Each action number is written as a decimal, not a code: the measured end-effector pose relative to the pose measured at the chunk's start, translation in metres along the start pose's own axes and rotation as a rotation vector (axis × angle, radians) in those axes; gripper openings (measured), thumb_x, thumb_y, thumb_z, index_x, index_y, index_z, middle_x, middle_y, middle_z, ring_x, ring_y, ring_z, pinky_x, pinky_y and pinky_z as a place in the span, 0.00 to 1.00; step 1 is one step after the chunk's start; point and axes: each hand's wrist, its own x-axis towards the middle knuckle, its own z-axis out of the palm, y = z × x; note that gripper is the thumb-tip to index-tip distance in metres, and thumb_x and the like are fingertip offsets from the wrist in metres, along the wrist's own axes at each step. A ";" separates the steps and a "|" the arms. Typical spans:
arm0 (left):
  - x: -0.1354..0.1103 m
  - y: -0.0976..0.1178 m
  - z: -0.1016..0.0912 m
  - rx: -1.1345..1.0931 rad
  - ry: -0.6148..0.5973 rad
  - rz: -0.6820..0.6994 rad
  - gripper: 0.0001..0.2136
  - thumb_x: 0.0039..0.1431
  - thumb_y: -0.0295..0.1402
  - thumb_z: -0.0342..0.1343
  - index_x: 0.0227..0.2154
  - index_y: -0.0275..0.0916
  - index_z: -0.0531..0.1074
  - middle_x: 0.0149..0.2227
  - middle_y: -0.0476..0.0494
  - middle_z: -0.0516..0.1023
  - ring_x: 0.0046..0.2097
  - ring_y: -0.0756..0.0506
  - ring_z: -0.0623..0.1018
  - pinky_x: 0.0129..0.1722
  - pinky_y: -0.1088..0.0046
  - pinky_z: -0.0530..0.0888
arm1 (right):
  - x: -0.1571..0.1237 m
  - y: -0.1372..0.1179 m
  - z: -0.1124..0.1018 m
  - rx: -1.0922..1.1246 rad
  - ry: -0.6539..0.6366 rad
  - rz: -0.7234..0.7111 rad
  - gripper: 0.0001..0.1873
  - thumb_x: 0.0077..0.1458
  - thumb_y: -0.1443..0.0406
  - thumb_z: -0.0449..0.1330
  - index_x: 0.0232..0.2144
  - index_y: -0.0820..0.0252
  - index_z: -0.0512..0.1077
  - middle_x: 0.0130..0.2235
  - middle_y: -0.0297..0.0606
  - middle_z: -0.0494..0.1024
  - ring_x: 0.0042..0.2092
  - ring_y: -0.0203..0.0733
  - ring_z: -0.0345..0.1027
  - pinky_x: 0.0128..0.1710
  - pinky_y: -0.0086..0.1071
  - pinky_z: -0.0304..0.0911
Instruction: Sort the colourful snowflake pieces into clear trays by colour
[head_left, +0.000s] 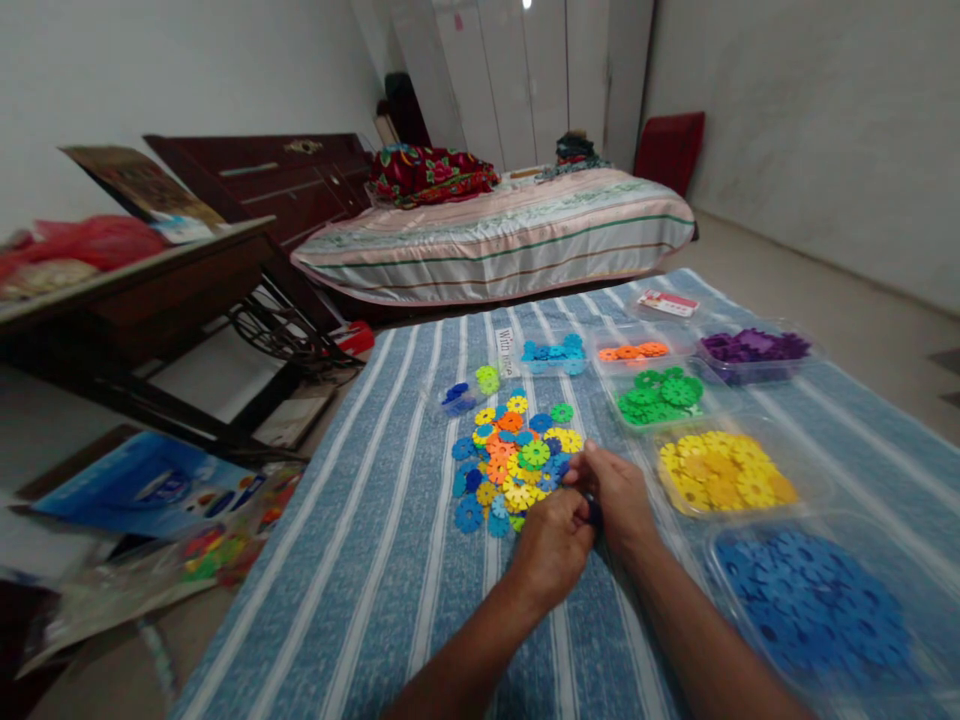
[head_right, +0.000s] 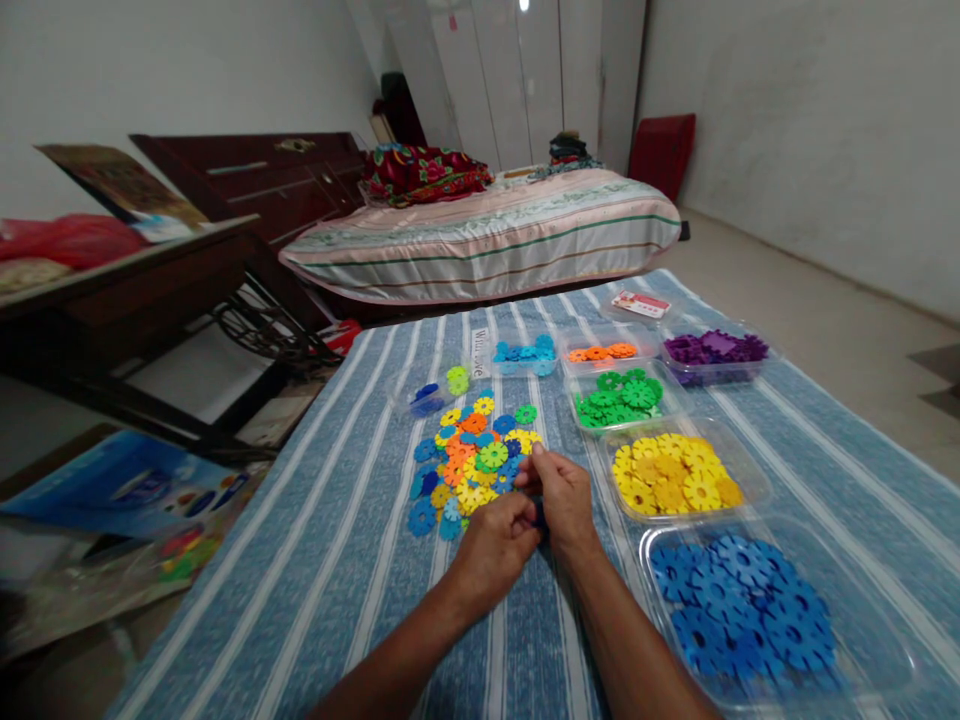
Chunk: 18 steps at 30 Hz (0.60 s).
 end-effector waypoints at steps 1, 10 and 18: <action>0.000 0.000 0.000 0.061 0.001 0.008 0.05 0.50 0.22 0.53 0.26 0.40 0.66 0.30 0.49 0.73 0.35 0.48 0.74 0.36 0.73 0.68 | 0.000 0.000 0.000 0.001 -0.003 0.005 0.27 0.41 0.43 0.68 0.22 0.62 0.76 0.21 0.38 0.76 0.23 0.38 0.68 0.24 0.30 0.63; 0.000 0.011 -0.003 0.299 -0.063 -0.083 0.10 0.52 0.32 0.57 0.39 0.39 0.71 0.43 0.39 0.76 0.47 0.39 0.76 0.46 0.64 0.70 | -0.002 -0.001 0.001 -0.015 -0.037 0.004 0.25 0.42 0.44 0.68 0.22 0.61 0.75 0.20 0.36 0.76 0.21 0.37 0.66 0.20 0.28 0.61; -0.001 0.010 -0.001 0.272 -0.067 -0.068 0.12 0.51 0.30 0.57 0.41 0.40 0.71 0.45 0.40 0.75 0.48 0.39 0.75 0.47 0.65 0.70 | -0.001 0.001 -0.001 -0.020 -0.052 0.024 0.24 0.41 0.45 0.68 0.23 0.62 0.76 0.22 0.37 0.77 0.20 0.36 0.67 0.18 0.28 0.60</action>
